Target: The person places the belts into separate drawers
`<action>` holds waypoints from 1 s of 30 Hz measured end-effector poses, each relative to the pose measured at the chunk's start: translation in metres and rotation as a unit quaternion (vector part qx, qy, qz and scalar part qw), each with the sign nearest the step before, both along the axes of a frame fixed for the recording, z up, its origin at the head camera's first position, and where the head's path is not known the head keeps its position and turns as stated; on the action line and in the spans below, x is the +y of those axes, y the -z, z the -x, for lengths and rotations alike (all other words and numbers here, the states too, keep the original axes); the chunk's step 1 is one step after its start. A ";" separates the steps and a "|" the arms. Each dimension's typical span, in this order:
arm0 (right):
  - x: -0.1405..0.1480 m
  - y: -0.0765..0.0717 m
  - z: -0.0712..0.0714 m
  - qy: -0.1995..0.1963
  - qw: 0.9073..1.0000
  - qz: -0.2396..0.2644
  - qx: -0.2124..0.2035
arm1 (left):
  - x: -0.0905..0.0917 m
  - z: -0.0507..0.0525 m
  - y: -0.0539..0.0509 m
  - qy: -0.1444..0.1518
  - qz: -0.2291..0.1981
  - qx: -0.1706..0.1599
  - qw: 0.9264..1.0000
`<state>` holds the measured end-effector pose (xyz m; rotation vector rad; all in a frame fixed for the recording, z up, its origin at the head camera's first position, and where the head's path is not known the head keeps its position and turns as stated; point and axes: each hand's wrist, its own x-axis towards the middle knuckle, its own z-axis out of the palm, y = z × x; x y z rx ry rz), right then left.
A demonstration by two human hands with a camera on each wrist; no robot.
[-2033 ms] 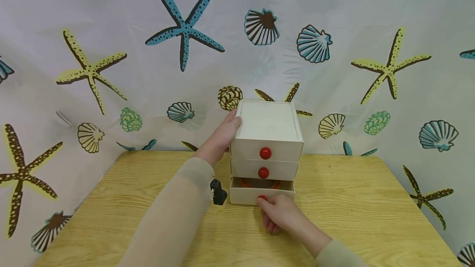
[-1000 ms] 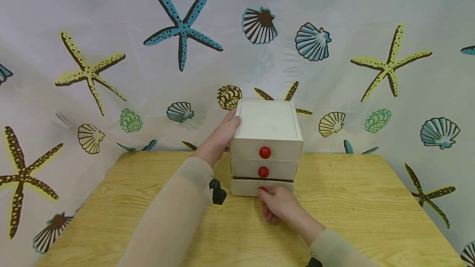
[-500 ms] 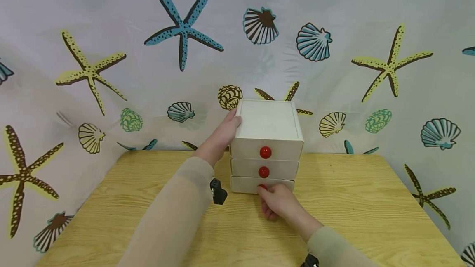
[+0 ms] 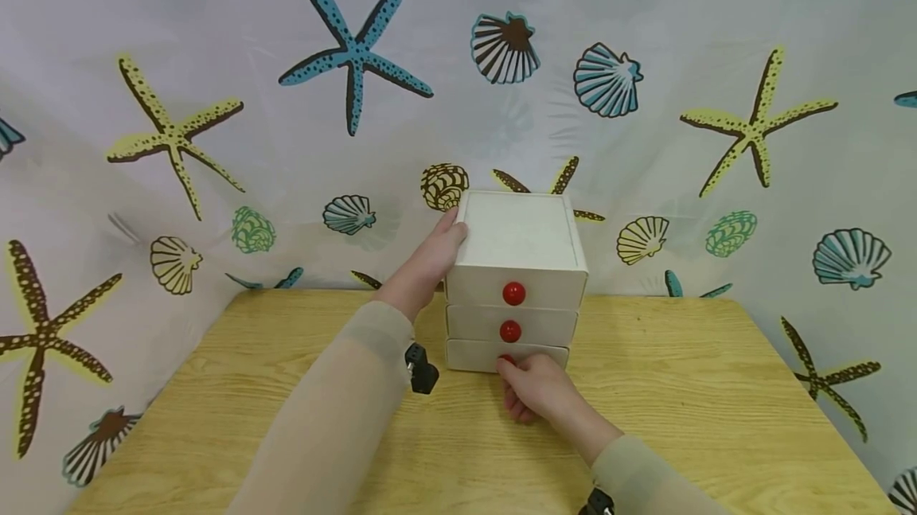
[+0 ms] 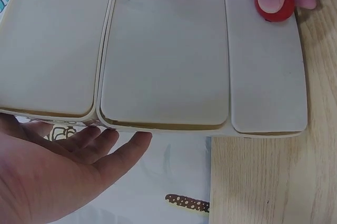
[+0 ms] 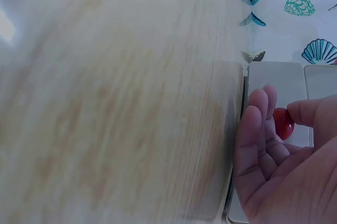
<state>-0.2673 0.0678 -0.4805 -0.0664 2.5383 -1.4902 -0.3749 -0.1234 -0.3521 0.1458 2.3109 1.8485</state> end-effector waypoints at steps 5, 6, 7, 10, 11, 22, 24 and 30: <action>-0.001 0.001 0.002 -0.007 1.000 -0.007 0.003 | -0.002 0.000 0.000 0.002 0.003 -0.001 1.000; -0.001 0.001 0.003 -0.009 1.000 -0.008 0.002 | -0.002 -0.001 0.000 0.004 0.005 -0.002 1.000; 0.000 0.002 0.004 -0.010 1.000 -0.009 -0.003 | -0.002 -0.001 0.000 0.005 0.005 -0.002 1.000; 0.001 0.003 0.007 -0.015 1.000 -0.011 -0.015 | -0.004 -0.002 -0.001 0.012 0.007 -0.002 1.000; 0.002 0.003 0.007 -0.017 1.000 -0.012 -0.014 | -0.004 -0.002 -0.001 0.014 0.008 -0.001 1.000; 0.006 0.001 0.007 -0.015 1.000 -0.007 0.003 | -0.006 -0.003 -0.006 0.019 0.004 -0.006 1.000; 0.007 0.004 0.010 -0.015 1.000 -0.003 0.002 | -0.006 -0.003 -0.007 0.017 0.002 -0.011 1.000; 0.010 0.010 0.014 -0.014 1.000 0.009 -0.005 | -0.003 -0.005 -0.011 0.020 0.005 -0.016 1.000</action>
